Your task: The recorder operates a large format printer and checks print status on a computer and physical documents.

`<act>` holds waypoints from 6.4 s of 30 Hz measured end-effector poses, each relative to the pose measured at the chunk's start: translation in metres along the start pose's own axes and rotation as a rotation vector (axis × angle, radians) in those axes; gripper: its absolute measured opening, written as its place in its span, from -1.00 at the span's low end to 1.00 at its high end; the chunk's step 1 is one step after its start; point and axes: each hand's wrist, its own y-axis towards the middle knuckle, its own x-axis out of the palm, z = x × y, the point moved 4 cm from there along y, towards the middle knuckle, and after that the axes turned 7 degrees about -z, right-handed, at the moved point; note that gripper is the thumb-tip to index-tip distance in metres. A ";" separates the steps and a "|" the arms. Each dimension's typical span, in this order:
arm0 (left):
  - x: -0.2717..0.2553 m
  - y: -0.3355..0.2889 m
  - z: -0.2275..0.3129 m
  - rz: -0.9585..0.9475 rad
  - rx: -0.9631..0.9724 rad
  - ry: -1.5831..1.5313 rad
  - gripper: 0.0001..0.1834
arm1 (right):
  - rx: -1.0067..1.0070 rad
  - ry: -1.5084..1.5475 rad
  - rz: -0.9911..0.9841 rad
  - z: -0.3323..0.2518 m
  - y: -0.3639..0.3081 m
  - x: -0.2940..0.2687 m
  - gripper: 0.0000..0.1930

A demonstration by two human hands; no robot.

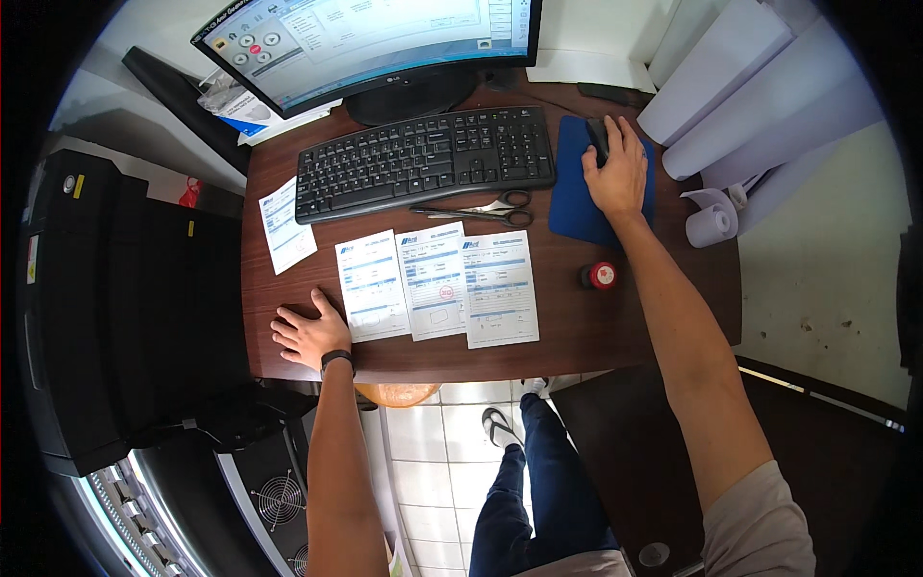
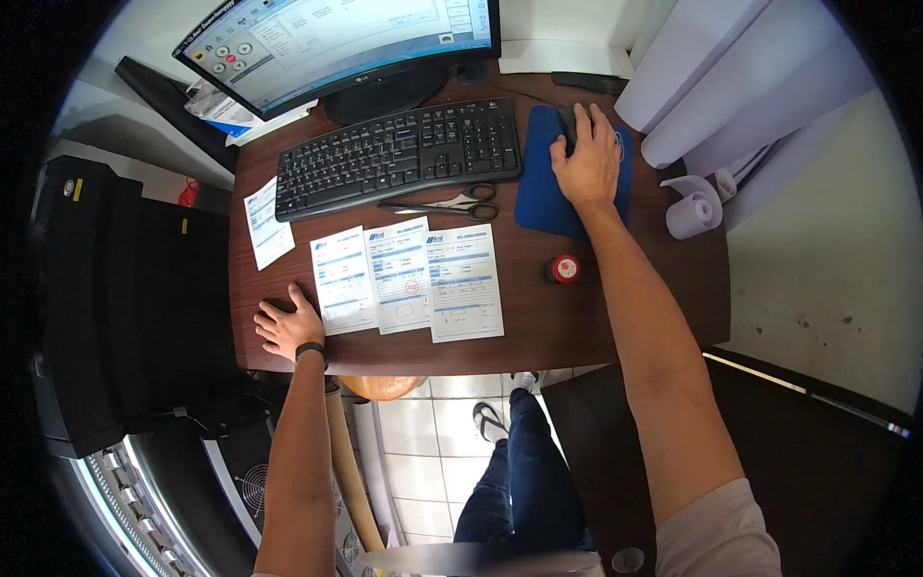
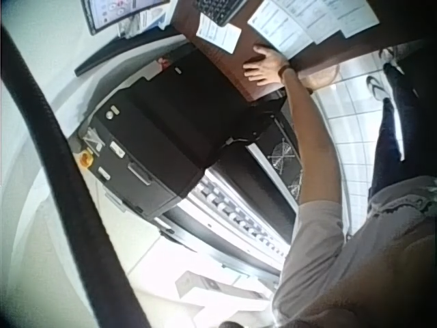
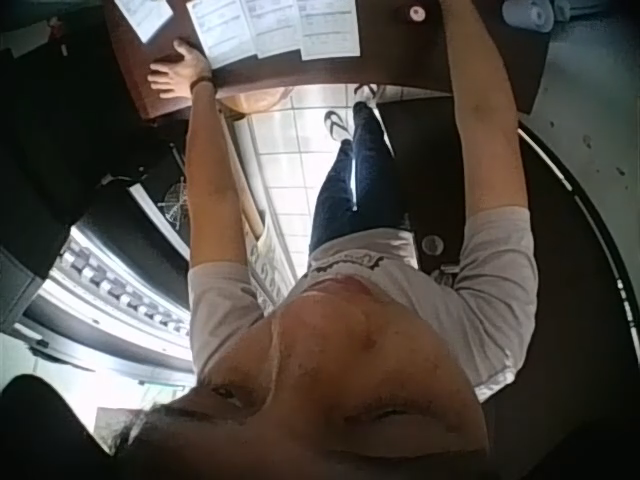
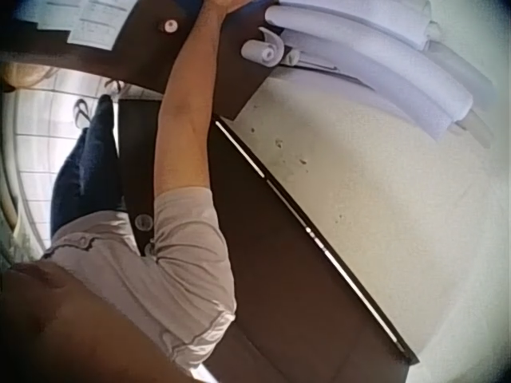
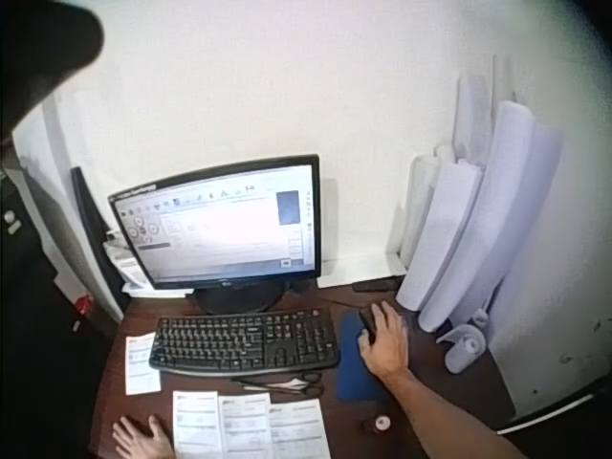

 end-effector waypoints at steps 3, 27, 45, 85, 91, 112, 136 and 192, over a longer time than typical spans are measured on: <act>0.001 0.000 0.000 0.003 0.006 -0.010 0.00 | -0.005 -0.005 0.008 0.000 0.000 0.000 -0.39; 0.003 0.002 -0.002 0.032 -0.004 0.007 0.02 | -0.013 0.008 0.020 0.002 -0.001 0.002 -0.39; -0.003 -0.002 0.000 0.011 0.004 0.002 -0.01 | -0.011 -0.019 0.016 0.001 0.000 0.003 -0.37; -0.019 0.000 -0.001 -0.014 0.025 -0.083 -0.05 | -0.038 -0.074 -0.037 -0.017 0.003 -0.002 -0.39; -0.019 -0.001 0.002 -0.043 0.002 -0.016 -0.06 | -0.030 -0.062 -0.058 -0.014 0.003 -0.002 -0.41; -0.020 -0.002 0.005 -0.029 0.006 0.021 -0.08 | 0.027 -0.028 -0.098 -0.012 0.006 -0.003 -0.42; -0.010 -0.003 0.004 -0.020 -0.013 0.044 -0.05 | 0.004 0.053 -0.011 -0.004 0.003 -0.003 -0.45; -0.010 -0.007 0.005 -0.016 -0.023 0.010 -0.05 | 0.042 0.004 -0.048 -0.001 0.000 -0.005 -0.49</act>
